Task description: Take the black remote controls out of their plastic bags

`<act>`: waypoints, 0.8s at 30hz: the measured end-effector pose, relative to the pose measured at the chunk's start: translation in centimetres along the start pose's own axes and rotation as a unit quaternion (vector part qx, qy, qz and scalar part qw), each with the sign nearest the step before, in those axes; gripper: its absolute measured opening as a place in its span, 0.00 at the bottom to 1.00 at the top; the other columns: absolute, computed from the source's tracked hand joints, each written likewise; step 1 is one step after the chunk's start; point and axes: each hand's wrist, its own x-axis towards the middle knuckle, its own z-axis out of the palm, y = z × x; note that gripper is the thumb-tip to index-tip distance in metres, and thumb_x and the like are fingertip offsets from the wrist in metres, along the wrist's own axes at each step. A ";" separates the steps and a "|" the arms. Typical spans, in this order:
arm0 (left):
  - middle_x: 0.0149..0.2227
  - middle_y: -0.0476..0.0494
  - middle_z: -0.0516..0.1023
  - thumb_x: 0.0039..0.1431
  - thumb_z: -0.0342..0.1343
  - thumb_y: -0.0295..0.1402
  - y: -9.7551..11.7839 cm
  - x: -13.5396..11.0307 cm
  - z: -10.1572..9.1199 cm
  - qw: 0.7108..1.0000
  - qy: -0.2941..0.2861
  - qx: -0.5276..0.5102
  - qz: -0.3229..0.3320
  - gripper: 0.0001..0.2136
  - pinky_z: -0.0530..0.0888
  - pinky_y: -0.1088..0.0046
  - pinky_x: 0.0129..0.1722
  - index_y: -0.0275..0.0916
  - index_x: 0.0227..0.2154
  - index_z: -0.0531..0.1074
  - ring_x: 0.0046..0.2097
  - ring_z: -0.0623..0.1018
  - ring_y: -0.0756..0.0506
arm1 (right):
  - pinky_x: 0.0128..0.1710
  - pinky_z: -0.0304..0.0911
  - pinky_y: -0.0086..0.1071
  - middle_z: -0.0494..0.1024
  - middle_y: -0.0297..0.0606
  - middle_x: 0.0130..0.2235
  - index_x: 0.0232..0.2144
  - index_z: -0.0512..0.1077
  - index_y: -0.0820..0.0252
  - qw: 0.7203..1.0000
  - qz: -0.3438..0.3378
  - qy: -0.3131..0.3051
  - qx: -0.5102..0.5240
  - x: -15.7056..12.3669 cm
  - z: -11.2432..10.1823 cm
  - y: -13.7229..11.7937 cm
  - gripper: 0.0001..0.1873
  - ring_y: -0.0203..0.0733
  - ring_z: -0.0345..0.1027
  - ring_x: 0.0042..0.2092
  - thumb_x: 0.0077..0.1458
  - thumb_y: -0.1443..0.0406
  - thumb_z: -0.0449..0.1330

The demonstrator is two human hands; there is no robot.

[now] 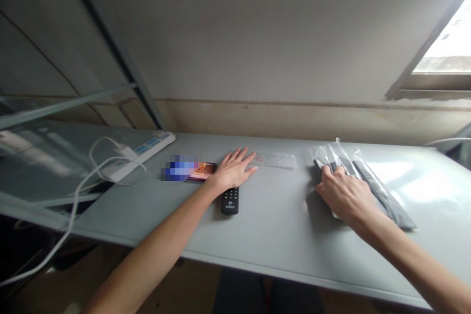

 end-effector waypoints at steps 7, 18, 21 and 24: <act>0.79 0.36 0.47 0.76 0.39 0.54 -0.1 -0.1 0.0 1.000 0.005 -0.008 0.019 0.34 0.44 0.47 0.77 0.40 0.76 0.55 0.80 0.43 0.34 | 0.31 0.57 0.38 0.81 0.51 0.37 0.41 0.77 0.65 0.998 -0.050 -0.027 -0.004 0.9 -2.1 -0.5 0.09 0.54 0.79 0.37 0.66 0.68 0.57; 0.78 0.32 0.52 0.78 0.37 0.54 1.1 0.0 -1.6 0.961 0.215 -0.145 0.101 0.32 0.45 0.45 0.77 0.35 0.61 0.76 0.80 0.42 0.35 | 0.26 0.46 0.36 0.78 0.41 0.29 0.42 0.78 0.57 0.988 -0.002 0.150 0.038 0.2 -9.1 -0.4 0.08 0.44 0.67 0.25 0.65 0.63 0.60; 0.69 0.31 0.71 0.75 0.43 0.59 1.8 0.2 -1.7 0.900 0.172 -0.375 0.143 0.32 0.63 0.46 0.71 0.39 0.60 0.77 0.74 0.65 0.32 | 0.25 0.50 0.34 0.82 0.42 0.38 0.59 0.73 0.57 0.956 -0.068 0.272 0.084 1.4 -8.4 -3.0 0.19 0.44 0.71 0.27 0.68 0.63 0.56; 0.60 0.29 0.79 0.68 0.54 0.61 2.4 0.5 -1.0 0.778 0.055 -0.604 0.162 0.34 0.79 0.53 0.54 0.40 0.64 0.73 0.58 0.81 0.31 | 0.27 0.59 0.33 0.83 0.44 0.43 0.65 0.69 0.56 0.907 -0.214 0.332 0.148 2.8 -5.4 -6.2 0.23 0.44 0.75 0.33 0.71 0.68 0.51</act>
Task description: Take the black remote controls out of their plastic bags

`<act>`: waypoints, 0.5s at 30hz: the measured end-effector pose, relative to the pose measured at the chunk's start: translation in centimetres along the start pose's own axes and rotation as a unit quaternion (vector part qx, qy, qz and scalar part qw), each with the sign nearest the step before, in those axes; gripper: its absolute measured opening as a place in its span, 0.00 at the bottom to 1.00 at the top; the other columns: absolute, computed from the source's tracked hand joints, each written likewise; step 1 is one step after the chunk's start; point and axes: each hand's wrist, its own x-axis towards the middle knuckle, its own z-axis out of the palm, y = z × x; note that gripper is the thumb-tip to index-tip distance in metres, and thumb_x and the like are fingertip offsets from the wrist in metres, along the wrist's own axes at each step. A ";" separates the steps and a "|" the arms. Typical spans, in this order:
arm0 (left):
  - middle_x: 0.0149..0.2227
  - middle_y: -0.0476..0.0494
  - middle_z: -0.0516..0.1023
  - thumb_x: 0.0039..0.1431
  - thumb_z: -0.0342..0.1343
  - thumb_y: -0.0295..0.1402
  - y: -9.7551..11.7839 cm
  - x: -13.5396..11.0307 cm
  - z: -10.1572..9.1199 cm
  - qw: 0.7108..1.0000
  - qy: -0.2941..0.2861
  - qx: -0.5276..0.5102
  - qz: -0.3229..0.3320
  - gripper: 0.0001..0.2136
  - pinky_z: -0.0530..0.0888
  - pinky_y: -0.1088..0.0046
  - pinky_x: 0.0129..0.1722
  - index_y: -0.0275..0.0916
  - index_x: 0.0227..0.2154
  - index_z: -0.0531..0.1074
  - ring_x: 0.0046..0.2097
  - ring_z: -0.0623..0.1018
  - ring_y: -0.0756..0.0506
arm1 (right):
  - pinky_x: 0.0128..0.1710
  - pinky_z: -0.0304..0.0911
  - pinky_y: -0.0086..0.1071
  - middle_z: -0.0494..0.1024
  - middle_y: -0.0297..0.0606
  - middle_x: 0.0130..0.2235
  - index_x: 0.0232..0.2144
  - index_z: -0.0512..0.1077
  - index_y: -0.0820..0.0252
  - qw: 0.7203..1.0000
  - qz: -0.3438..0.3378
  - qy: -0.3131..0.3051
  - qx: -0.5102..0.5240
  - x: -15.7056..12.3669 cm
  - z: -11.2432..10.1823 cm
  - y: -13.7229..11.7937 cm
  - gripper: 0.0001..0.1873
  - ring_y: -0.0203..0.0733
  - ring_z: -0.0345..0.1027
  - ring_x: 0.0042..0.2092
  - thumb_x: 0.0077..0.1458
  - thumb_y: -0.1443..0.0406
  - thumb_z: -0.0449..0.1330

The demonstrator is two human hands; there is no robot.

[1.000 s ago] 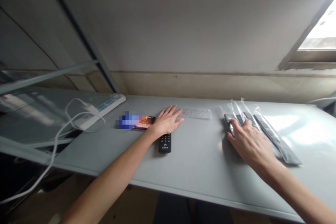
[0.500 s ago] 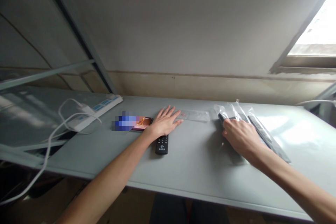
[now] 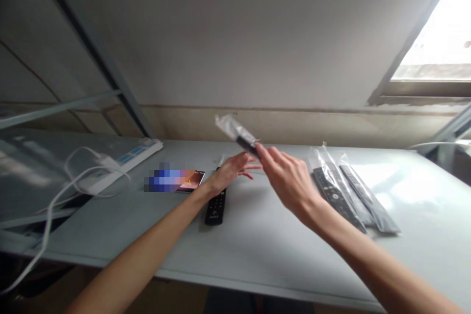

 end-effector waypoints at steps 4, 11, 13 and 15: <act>0.49 0.34 0.84 0.60 0.71 0.47 -0.9 0.1 0.3 0.976 0.103 -0.186 -0.054 0.27 0.82 0.63 0.44 0.36 0.56 0.77 0.46 0.84 0.39 | 0.43 0.74 0.40 0.82 0.47 0.52 0.62 0.71 0.52 0.986 -0.047 0.040 0.155 -1.3 3.9 -0.6 0.19 0.49 0.78 0.47 0.74 0.65 0.52; 0.49 0.40 0.85 0.58 0.73 0.38 -0.1 0.5 -0.4 0.935 0.128 -0.324 -0.065 0.20 0.82 0.64 0.50 0.37 0.51 0.81 0.44 0.85 0.44 | 0.40 0.73 0.40 0.81 0.45 0.44 0.53 0.75 0.57 0.796 0.326 0.010 0.509 -1.7 4.3 1.1 0.28 0.47 0.76 0.40 0.67 0.43 0.58; 0.52 0.38 0.85 0.59 0.73 0.39 0.1 0.4 -0.3 0.940 0.108 -0.318 -0.068 0.21 0.81 0.61 0.53 0.38 0.53 0.80 0.48 0.85 0.42 | 0.33 0.68 0.35 0.79 0.40 0.33 0.41 0.76 0.60 0.692 0.353 -0.033 0.629 -1.6 4.6 1.0 0.29 0.41 0.72 0.31 0.64 0.40 0.60; 0.54 0.38 0.84 0.59 0.73 0.41 0.2 0.3 -0.1 0.942 0.099 -0.314 -0.070 0.22 0.81 0.59 0.55 0.39 0.54 0.80 0.51 0.84 0.40 | 0.28 0.64 0.32 0.75 0.36 0.27 0.33 0.74 0.60 0.636 0.374 -0.026 0.674 -1.6 5.0 1.0 0.29 0.38 0.67 0.27 0.60 0.39 0.64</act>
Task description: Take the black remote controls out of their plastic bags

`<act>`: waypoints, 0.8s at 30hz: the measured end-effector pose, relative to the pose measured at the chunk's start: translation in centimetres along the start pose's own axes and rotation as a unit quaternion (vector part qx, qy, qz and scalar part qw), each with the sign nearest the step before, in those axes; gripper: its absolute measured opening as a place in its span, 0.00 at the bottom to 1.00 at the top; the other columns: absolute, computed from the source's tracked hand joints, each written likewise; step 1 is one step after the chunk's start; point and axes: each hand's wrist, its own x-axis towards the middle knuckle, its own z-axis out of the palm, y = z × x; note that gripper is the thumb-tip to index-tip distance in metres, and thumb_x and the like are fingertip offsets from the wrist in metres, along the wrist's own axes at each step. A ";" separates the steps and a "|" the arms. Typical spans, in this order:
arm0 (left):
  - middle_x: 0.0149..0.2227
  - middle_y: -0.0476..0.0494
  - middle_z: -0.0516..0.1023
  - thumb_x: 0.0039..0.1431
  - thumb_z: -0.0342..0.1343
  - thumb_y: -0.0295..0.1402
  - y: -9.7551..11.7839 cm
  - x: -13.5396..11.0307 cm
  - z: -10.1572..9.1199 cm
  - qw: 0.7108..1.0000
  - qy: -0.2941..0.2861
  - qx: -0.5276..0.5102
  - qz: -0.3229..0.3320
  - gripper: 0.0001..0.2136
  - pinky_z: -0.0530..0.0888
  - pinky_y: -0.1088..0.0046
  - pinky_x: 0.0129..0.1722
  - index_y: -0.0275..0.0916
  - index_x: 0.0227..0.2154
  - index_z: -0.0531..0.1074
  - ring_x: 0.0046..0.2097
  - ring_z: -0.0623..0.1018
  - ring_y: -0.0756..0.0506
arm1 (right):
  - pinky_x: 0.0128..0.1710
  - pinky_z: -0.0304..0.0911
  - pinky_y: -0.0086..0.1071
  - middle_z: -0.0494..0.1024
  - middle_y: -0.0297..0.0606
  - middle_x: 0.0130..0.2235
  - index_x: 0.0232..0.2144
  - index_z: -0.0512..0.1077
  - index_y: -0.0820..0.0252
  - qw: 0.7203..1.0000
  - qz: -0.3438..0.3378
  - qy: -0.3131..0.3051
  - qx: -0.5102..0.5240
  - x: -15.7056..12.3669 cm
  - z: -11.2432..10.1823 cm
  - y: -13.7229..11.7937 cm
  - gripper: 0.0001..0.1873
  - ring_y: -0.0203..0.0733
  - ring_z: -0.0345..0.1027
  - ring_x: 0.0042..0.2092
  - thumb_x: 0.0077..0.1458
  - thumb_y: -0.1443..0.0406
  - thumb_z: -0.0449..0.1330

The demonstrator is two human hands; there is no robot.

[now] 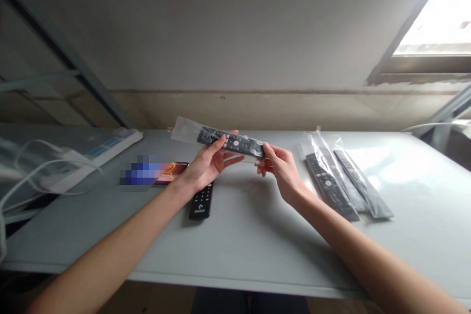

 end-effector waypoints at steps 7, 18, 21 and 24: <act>0.42 0.41 0.87 0.55 0.76 0.41 0.0 0.2 -0.5 0.998 0.070 -0.009 0.004 0.19 0.83 0.62 0.49 0.35 0.42 0.80 0.40 0.87 0.43 | 0.28 0.56 0.33 0.69 0.34 0.20 0.20 0.67 0.57 0.919 -0.143 0.132 -0.342 0.6 -2.3 -2.1 0.31 0.37 0.61 0.24 0.65 0.42 0.58; 0.47 0.39 0.87 0.57 0.74 0.44 0.8 0.5 -0.9 0.995 0.097 -0.016 -0.004 0.21 0.82 0.72 0.36 0.39 0.49 0.81 0.44 0.87 0.41 | 0.30 0.68 0.33 0.70 0.33 0.32 0.30 0.68 0.52 0.981 -0.155 0.113 -0.038 1.7 -4.3 -5.4 0.16 0.39 0.64 0.30 0.60 0.51 0.66; 0.49 0.39 0.86 0.57 0.73 0.43 0.7 0.3 -0.8 0.996 0.080 -0.004 -0.026 0.20 0.82 0.73 0.35 0.38 0.48 0.82 0.43 0.87 0.42 | 0.32 0.70 0.31 0.73 0.33 0.34 0.32 0.72 0.53 0.984 -0.116 0.103 0.085 1.8 -4.7 -5.9 0.09 0.37 0.66 0.32 0.60 0.58 0.66; 0.51 0.38 0.86 0.57 0.73 0.42 0.5 0.1 -0.7 0.998 0.047 0.011 -0.036 0.18 0.82 0.73 0.35 0.38 0.46 0.83 0.45 0.87 0.40 | 0.36 0.72 0.30 0.77 0.34 0.38 0.34 0.73 0.53 0.981 -0.096 0.103 0.135 1.7 -4.8 -6.2 0.05 0.37 0.71 0.35 0.63 0.63 0.64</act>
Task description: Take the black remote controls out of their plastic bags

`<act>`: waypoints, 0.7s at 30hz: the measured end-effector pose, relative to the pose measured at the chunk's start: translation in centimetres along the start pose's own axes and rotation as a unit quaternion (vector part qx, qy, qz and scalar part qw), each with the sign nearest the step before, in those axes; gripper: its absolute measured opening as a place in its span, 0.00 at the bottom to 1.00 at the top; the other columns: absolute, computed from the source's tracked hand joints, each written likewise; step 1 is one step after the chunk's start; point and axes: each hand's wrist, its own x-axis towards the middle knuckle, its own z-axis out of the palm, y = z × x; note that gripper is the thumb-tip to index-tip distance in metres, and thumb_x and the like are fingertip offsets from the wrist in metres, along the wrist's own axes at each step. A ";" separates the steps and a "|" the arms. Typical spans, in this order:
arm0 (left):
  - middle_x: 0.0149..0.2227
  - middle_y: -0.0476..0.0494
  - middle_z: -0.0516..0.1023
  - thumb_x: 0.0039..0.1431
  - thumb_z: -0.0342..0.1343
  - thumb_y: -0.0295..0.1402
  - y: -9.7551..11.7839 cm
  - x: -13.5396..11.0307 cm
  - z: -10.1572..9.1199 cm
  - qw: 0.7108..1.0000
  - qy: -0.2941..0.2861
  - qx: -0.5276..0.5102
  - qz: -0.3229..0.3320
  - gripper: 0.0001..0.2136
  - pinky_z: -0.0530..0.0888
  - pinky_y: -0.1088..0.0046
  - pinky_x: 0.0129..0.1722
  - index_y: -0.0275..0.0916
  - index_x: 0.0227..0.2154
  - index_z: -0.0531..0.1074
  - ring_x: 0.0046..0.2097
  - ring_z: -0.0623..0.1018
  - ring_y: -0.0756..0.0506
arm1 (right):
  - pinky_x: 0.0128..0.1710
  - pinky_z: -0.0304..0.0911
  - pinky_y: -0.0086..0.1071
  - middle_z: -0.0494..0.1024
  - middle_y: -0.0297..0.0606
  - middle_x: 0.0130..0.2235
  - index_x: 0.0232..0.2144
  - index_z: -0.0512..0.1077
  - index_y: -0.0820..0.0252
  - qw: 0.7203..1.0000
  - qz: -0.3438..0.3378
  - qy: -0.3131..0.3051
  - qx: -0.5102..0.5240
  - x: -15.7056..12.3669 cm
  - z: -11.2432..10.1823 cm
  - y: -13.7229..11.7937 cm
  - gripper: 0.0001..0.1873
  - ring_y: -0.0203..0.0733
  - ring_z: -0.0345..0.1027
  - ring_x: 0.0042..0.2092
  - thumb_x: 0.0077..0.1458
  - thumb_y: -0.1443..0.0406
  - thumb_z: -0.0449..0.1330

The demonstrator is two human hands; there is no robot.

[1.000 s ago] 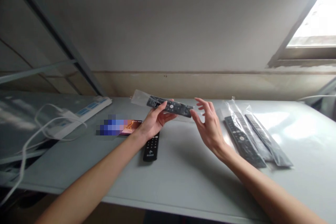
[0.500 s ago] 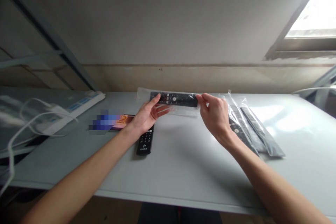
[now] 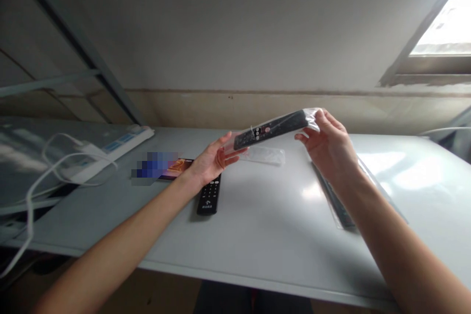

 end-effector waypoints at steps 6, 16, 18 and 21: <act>0.50 0.36 0.85 0.58 0.72 0.44 0.1 -0.1 0.0 0.999 -0.005 0.034 -0.002 0.19 0.74 0.76 0.23 0.38 0.48 0.83 0.37 0.87 0.43 | 0.41 0.72 0.30 0.77 0.37 0.42 0.33 0.69 0.52 0.999 -0.028 0.004 -0.018 -0.2 -0.1 -0.6 0.07 0.37 0.72 0.38 0.66 0.64 0.57; 0.38 0.39 0.85 0.58 0.73 0.43 -0.3 -0.2 0.1 0.997 -0.054 0.047 -0.031 0.17 0.69 0.78 0.23 0.37 0.44 0.81 0.34 0.84 0.46 | 0.50 0.73 0.33 0.78 0.38 0.44 0.37 0.74 0.51 0.998 -0.048 0.000 -0.043 0.0 -0.2 -0.6 0.05 0.40 0.72 0.41 0.65 0.64 0.58; 0.38 0.40 0.85 0.57 0.73 0.43 -0.3 -0.2 0.1 0.996 -0.063 0.051 -0.028 0.17 0.69 0.77 0.24 0.36 0.42 0.81 0.33 0.82 0.48 | 0.48 0.75 0.35 0.79 0.38 0.42 0.38 0.76 0.52 0.998 -0.047 -0.010 -0.041 0.1 -0.2 -0.4 0.04 0.41 0.73 0.40 0.63 0.62 0.60; 0.37 0.43 0.83 0.56 0.74 0.43 -0.3 -0.2 0.1 0.996 -0.061 0.059 -0.022 0.17 0.69 0.76 0.24 0.36 0.40 0.81 0.29 0.79 0.51 | 0.39 0.74 0.31 0.77 0.36 0.37 0.36 0.76 0.54 0.997 -0.057 -0.031 -0.041 0.5 -0.6 -0.2 0.03 0.38 0.71 0.35 0.60 0.62 0.64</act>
